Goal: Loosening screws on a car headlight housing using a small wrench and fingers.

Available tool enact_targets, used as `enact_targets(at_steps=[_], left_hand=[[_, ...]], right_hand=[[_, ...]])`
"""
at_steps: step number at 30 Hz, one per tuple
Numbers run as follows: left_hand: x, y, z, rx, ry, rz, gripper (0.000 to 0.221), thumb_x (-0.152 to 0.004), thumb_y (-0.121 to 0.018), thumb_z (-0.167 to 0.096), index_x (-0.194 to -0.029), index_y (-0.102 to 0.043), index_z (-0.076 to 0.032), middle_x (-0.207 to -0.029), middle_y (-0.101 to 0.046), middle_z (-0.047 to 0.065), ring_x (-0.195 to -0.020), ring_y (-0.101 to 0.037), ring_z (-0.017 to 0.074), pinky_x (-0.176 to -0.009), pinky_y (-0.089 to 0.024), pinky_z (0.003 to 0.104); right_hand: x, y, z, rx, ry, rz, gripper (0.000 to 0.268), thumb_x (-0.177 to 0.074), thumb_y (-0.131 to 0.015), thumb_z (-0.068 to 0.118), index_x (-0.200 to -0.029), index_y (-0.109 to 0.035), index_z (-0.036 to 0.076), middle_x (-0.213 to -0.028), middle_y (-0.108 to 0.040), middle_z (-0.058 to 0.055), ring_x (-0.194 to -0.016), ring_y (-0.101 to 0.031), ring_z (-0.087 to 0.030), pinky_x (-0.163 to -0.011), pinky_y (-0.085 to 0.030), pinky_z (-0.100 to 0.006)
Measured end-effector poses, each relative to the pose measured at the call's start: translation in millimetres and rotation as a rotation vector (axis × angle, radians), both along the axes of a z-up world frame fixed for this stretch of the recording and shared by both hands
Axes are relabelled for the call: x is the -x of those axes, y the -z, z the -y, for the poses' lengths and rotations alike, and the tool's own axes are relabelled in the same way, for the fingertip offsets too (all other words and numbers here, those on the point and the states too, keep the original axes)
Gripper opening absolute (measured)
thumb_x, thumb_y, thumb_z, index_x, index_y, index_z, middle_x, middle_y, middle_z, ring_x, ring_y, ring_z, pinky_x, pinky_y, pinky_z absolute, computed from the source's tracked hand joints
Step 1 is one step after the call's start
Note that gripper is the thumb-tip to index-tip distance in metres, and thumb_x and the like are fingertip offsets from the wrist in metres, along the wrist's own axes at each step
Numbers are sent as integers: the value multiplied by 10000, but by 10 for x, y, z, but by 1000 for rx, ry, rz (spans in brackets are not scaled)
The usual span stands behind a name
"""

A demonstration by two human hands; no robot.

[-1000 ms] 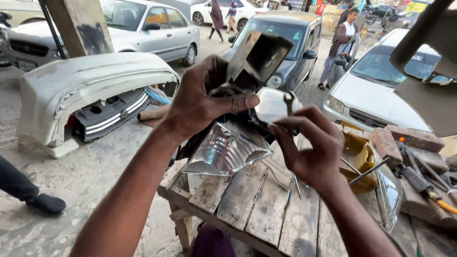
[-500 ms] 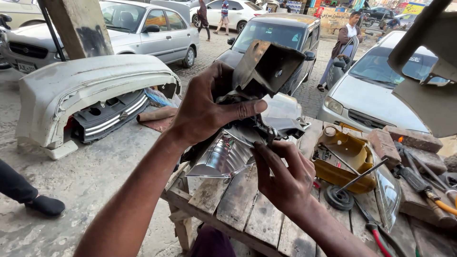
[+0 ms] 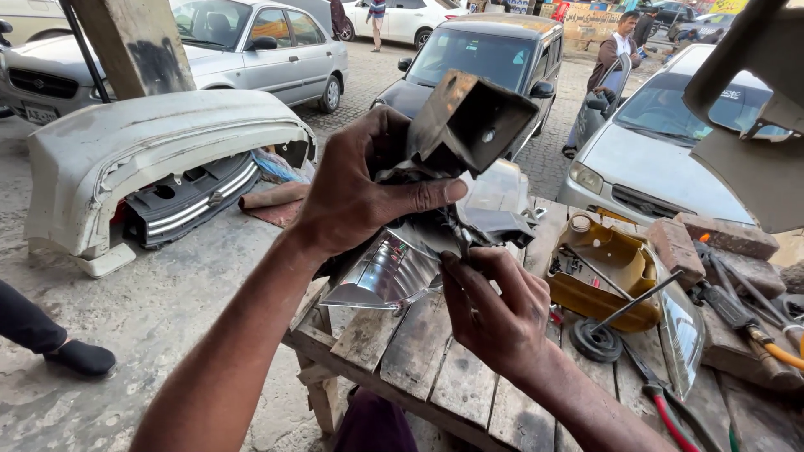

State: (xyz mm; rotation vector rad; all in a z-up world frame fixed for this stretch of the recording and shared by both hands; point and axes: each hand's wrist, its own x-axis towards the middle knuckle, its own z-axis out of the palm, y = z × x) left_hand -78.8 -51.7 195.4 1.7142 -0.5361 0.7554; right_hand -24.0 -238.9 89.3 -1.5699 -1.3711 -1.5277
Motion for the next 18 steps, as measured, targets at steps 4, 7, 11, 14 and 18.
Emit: enact_targets(at_steps=[4,7,11,14,18], left_hand=[[-6,-9,-124,-109,6,68,425,-766,-860,-287,-1043,-609,-83,-1014,-737,90,-906,-757,213,-787,-657,274],[14,-10,-210,-133,89,3,434,-751,-867,-257,-1050,-597,-96,-1012,-740,67,-909,-739,201,-808,-651,299],[8,109,-334,-222,130,70,410,-780,-862,-207,-1063,-593,-83,-1004,-705,64,-910,-719,199,-847,-649,297],[70,237,-426,-237,234,92,422,-774,-822,-190,-1100,-576,-81,-1036,-665,61,-908,-688,179,-853,-598,286],[461,544,-262,-368,250,87,495,-785,-833,-267,-1135,-535,-83,-984,-607,14,-793,-578,132,-680,-519,264]], right_hand=[[15,-103,158,139,-158,-130,255,-954,-724,0,-1197,-661,45,-986,-667,-136,-643,-644,-137,-462,-535,-205],[76,-314,294,65,-217,-167,133,-941,-708,-10,-1074,-705,-12,-931,-655,-147,-621,-552,-140,-480,-460,-214],[-42,-474,416,42,-162,-215,148,-957,-713,-22,-1105,-706,-23,-941,-635,-139,-723,-590,-169,-566,-495,-245],[-105,-625,354,52,-128,-380,189,-984,-671,-77,-1164,-717,-41,-968,-627,-139,-659,-598,-157,-541,-505,-245],[-303,-698,263,160,-201,-784,300,-975,-624,-8,-1261,-697,44,-1071,-701,-97,-899,-657,-155,-719,-533,-240]])
